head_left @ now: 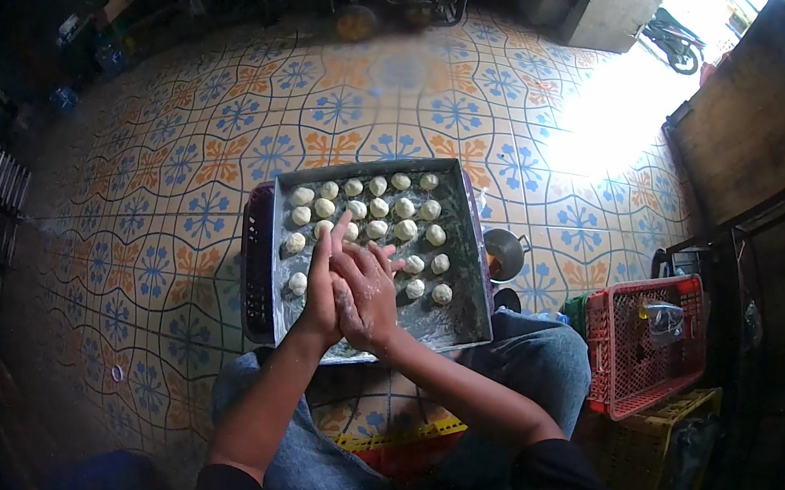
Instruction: The person shapes portions of dough by hand, rolling them between their palms and placing them into rows on a large metal tray.
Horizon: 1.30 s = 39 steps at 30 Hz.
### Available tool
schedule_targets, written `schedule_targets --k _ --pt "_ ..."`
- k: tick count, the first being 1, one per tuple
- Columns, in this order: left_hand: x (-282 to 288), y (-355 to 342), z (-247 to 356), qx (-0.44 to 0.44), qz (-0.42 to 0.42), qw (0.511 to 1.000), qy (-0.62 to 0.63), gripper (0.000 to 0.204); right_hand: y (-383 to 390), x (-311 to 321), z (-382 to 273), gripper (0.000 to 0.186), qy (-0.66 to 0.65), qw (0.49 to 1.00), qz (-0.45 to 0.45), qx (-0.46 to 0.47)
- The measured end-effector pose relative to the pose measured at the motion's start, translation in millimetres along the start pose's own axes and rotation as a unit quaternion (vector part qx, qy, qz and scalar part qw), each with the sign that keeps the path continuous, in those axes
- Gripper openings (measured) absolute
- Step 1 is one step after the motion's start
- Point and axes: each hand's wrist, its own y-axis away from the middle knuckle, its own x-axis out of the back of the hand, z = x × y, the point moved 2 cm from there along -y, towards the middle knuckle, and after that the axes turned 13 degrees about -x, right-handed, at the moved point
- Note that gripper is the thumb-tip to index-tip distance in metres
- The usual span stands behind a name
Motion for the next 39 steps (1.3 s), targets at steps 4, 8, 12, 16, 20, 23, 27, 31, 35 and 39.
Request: schedule_targets --k 4,8,12,16,20,23,27,31,35,39 --pt "9.3 7.3 -18.3 -0.015 0.023 0.997 -0.077 0.094 -24.0 0.2 42.8 0.036 -0.136 0.953 -0.092 -0.254" --pt "-14.9 20.3 -20.1 -0.035 -0.126 0.97 -0.206 0.09 -47.3 29.3 75.7 0.049 -0.399 0.751 -0.057 -0.524" --pt "-1.4 11.2 -9.7 -0.044 -0.142 0.97 -0.192 0.092 -47.9 28.1 65.1 0.063 -0.291 0.822 -0.091 -0.48" --pt "8.4 -1.5 8.3 -0.035 -0.02 0.989 -0.144 0.091 -33.9 25.2 21.9 0.05 -0.121 0.982 -0.056 -0.137" --pt "11.1 1.5 15.0 -0.016 -0.062 0.962 -0.267 0.094 -37.5 29.2 41.4 0.046 -0.05 0.982 -0.093 -0.156" --pt "-8.0 7.3 20.3 -0.017 -0.089 0.965 -0.247 0.086 -46.5 30.6 70.8 0.054 -0.245 0.903 -0.035 -0.351" --pt "2.3 6.7 9.5 0.003 -0.045 0.99 -0.137 0.067 -42.2 26.0 65.1 0.056 -0.311 0.846 -0.039 -0.431" --pt "8.4 0.4 -14.4 0.043 0.029 0.987 -0.154 0.056 -27.4 12.2 56.0 0.051 -0.328 0.831 -0.078 -0.442" --pt "26.6 -9.5 -21.8 0.038 0.037 0.993 -0.106 0.058 -29.1 6.0 60.6 0.042 -0.214 0.932 -0.085 -0.28" --pt "7.2 -3.0 -10.6 0.036 0.028 0.974 -0.222 0.059 -38.7 14.0 75.4 0.04 -0.213 0.903 -0.111 -0.356"
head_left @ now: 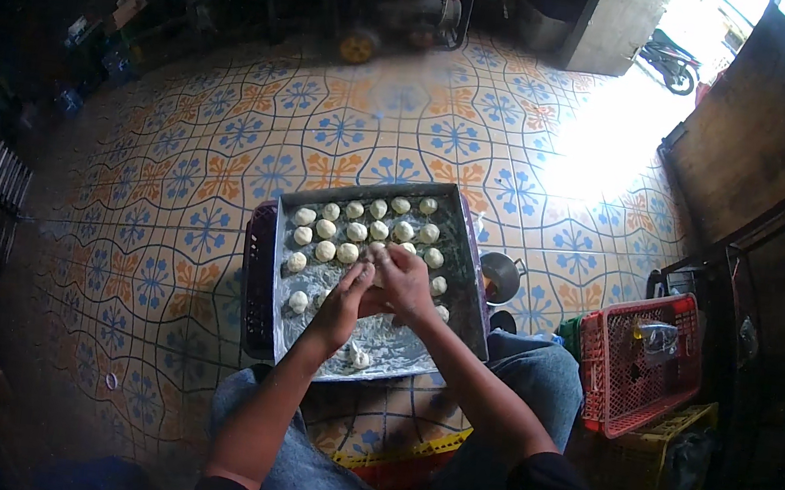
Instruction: The person shapes portions of dough by hand, rolling them between their palms and placing them into rows on a large metal tray.
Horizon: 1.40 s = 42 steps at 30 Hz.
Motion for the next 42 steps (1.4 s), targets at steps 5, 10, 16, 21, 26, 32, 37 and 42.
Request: schedule_targets --k 5,10,16,21,26,32,37,42 --pt "31.0 -12.4 -10.0 -0.078 -0.014 0.959 -0.274 0.053 2.4 5.7 0.5 0.043 -0.032 0.995 -0.035 -0.084" --pt "-7.4 -15.2 -47.2 -0.08 0.164 0.947 0.264 0.058 37.3 -34.3 0.2 0.044 0.23 0.964 0.064 0.118" --pt "-28.3 -8.7 -38.6 -0.336 0.031 0.887 0.316 0.063 65.4 -43.5 -44.0 0.046 0.247 0.914 0.009 0.323" --pt "-41.2 26.6 -45.0 -0.045 0.18 0.97 0.16 0.028 -9.5 -4.2 12.6 0.055 0.207 0.971 0.087 0.077" --pt "25.8 -5.5 -50.0 -0.063 0.117 0.991 0.022 0.017 -0.6 -13.5 59.1 0.049 0.067 0.997 0.016 -0.022" --pt "84.5 3.5 -44.8 -0.015 0.07 0.983 -0.167 0.026 48.9 -10.1 167.7 0.043 0.551 0.797 -0.194 0.155" --pt "117.2 38.8 -61.4 -0.068 0.035 0.909 -0.41 0.03 53.4 -13.8 175.9 0.037 0.611 0.699 -0.235 0.288" --pt "117.7 48.0 -60.4 -0.006 0.024 0.93 -0.368 0.037 43.8 2.7 165.2 0.031 0.501 0.833 -0.193 0.134"
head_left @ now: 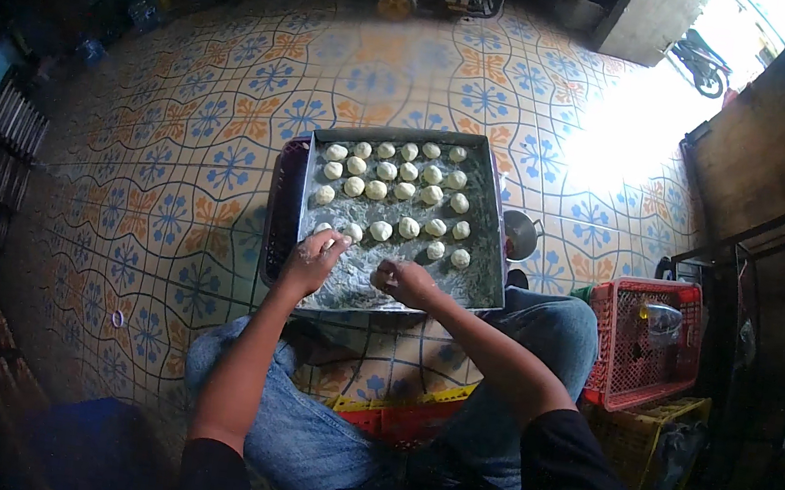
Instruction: The person shapes portions of dough by hand, rolling them between their palms and placing them into rows on a large metal tray.
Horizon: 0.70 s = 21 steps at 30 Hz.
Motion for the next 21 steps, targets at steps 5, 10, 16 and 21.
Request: schedule_targets --k 5,10,16,21 --pt "-7.8 27.1 19.2 -0.135 -0.015 0.99 -0.04 0.042 8.6 64.0 -77.3 0.03 -0.2 0.98 -0.006 -0.011" --pt "-25.3 24.7 44.2 -0.078 -0.09 0.991 -0.063 0.042 41.2 117.0 -93.5 0.035 -0.112 0.99 0.072 0.046" --pt "-8.3 7.1 66.5 -0.15 -0.039 0.984 -0.092 0.04 50.9 125.6 -93.5 0.028 -0.188 0.975 0.111 0.026" --pt "12.5 -20.9 46.6 -0.085 0.037 0.995 -0.021 0.038 52.8 138.0 -99.5 0.03 -0.173 0.974 0.114 0.094"
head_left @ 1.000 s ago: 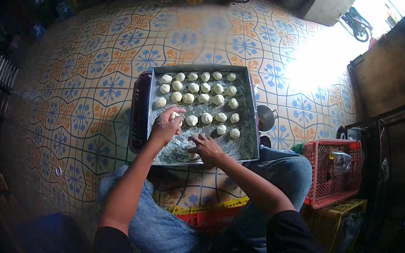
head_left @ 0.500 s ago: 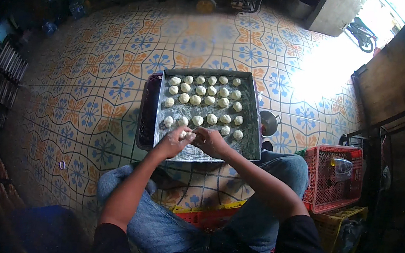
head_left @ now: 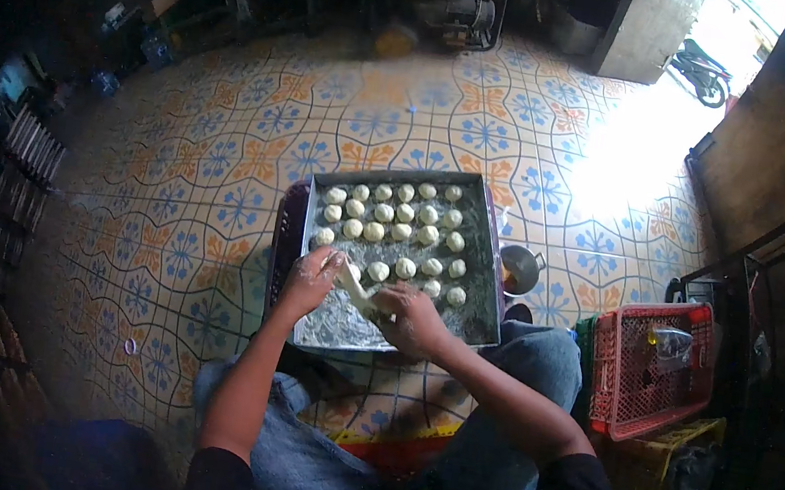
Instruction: The person shapes portions of dough by hand, rolling them between their palms and placing them into rows on a large metal tray.
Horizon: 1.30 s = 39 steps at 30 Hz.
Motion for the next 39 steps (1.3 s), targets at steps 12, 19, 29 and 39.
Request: schedule_targets --k 12,19,29,39 --pt "36.4 -16.2 -22.8 0.082 0.196 0.912 0.35 0.032 6.4 68.6 -1.2 0.04 -0.218 0.968 -0.112 -0.063" --pt "20.0 -4.7 -12.4 0.124 0.195 0.835 0.5 0.027 -8.4 22.0 40.8 0.043 -0.288 0.929 -0.002 -0.234" --pt "7.8 5.8 -12.1 0.161 0.142 0.734 0.644 0.029 -12.8 -3.7 30.6 0.027 -0.148 0.941 0.115 -0.282" --pt "0.2 -1.1 15.5 0.168 0.256 0.842 0.444 0.032 7.8 -103.5 118.1 0.041 0.164 0.956 -0.198 -0.143"
